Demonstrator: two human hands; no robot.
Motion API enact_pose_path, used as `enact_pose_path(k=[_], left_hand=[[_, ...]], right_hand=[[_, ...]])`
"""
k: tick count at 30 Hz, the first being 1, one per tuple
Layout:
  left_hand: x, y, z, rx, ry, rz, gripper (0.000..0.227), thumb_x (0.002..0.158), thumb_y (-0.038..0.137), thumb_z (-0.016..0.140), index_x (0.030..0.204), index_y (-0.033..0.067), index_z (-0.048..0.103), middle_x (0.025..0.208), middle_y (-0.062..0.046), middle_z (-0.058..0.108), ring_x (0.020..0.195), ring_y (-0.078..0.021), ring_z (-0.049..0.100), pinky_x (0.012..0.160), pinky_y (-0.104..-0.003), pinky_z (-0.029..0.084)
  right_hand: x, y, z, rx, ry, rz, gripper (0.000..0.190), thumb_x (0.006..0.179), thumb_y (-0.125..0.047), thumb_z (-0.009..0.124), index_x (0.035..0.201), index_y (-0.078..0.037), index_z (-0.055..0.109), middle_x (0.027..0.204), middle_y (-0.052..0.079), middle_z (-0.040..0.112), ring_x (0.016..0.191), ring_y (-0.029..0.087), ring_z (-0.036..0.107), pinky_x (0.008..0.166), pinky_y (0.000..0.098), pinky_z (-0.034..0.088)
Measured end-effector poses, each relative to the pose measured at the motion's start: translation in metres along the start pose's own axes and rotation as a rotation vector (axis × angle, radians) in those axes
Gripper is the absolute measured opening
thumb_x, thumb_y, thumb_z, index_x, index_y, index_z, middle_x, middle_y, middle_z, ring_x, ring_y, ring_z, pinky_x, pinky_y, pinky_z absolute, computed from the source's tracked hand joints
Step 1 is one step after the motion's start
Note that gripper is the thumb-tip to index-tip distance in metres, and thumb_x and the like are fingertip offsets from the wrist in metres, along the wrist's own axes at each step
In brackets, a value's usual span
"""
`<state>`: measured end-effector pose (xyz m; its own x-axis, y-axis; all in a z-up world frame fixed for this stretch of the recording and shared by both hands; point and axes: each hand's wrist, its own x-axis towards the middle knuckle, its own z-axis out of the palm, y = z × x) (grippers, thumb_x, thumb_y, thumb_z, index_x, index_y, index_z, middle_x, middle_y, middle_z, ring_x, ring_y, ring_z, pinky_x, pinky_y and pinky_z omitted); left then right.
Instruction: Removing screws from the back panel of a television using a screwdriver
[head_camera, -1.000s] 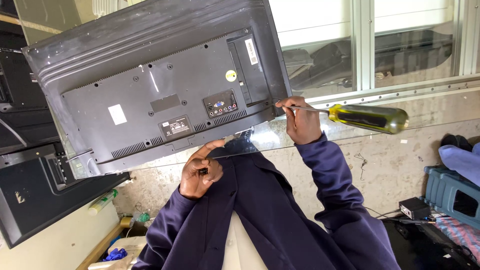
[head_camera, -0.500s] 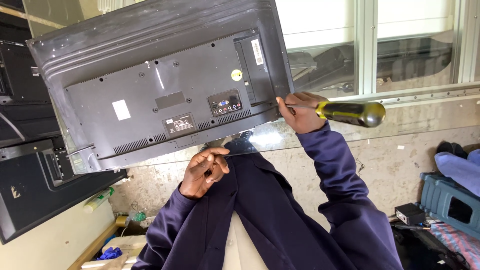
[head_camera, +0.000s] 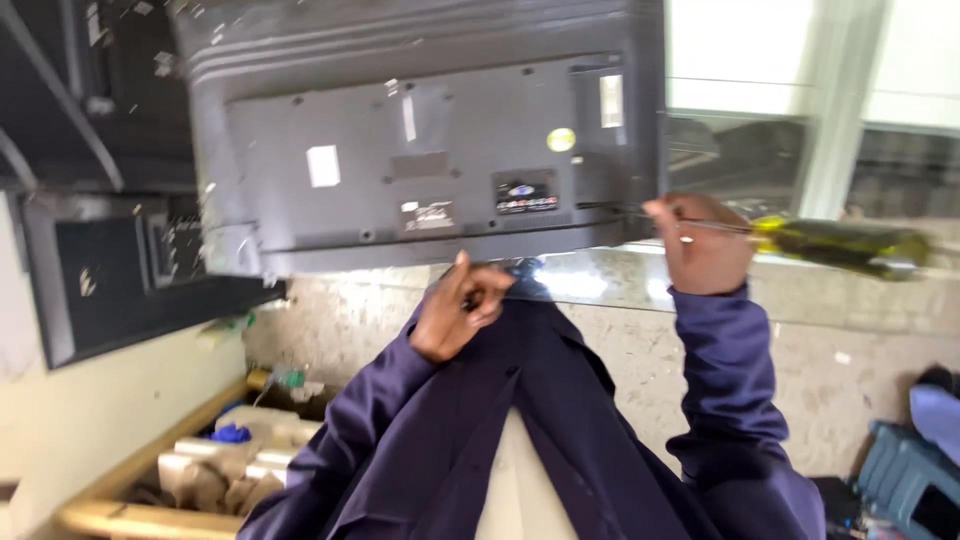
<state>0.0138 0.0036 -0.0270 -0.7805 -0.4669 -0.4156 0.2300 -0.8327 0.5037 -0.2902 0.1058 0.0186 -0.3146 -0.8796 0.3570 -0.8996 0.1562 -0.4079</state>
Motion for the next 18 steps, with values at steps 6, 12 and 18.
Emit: enact_pose_path(k=[6,12,18], left_hand=[[-0.004,0.023,0.019,-0.182,-0.129,-0.061,0.073,0.106,0.052,0.022,0.138,-0.0082,0.048,0.128,-0.025,0.06,0.11,-0.0333,0.063,0.09,-0.038,0.053],[-0.005,0.028,0.022,-0.258,-0.188,-0.065,0.078,0.104,0.056,0.02,0.143,-0.0073,0.042,0.141,-0.028,0.048,0.134,-0.0398,0.047,0.113,-0.047,0.039],[-0.004,0.027,0.02,-0.309,-0.226,-0.05,0.076,0.103,0.055,0.025,0.145,-0.0065,0.039,0.147,-0.028,0.042,0.14,-0.0402,0.039,0.118,-0.048,0.032]], right_hand=[[0.003,-0.014,-0.019,0.015,-0.076,0.046,0.031,0.112,-0.023,0.047,0.101,-0.001,0.066,0.099,0.011,0.07,0.057,0.024,0.057,0.056,0.0353,0.04],[-0.011,0.003,-0.003,-0.016,0.116,0.003,0.045,0.103,-0.016,0.086,0.069,-0.003,0.059,0.056,0.008,0.045,0.05,0.022,0.036,0.051,0.0353,0.025],[0.025,-0.043,-0.028,0.362,0.149,0.039,0.016,0.106,-0.004,0.064,0.108,0.012,0.061,0.101,0.025,0.063,0.089,0.034,0.06,0.081,0.0416,0.05]])
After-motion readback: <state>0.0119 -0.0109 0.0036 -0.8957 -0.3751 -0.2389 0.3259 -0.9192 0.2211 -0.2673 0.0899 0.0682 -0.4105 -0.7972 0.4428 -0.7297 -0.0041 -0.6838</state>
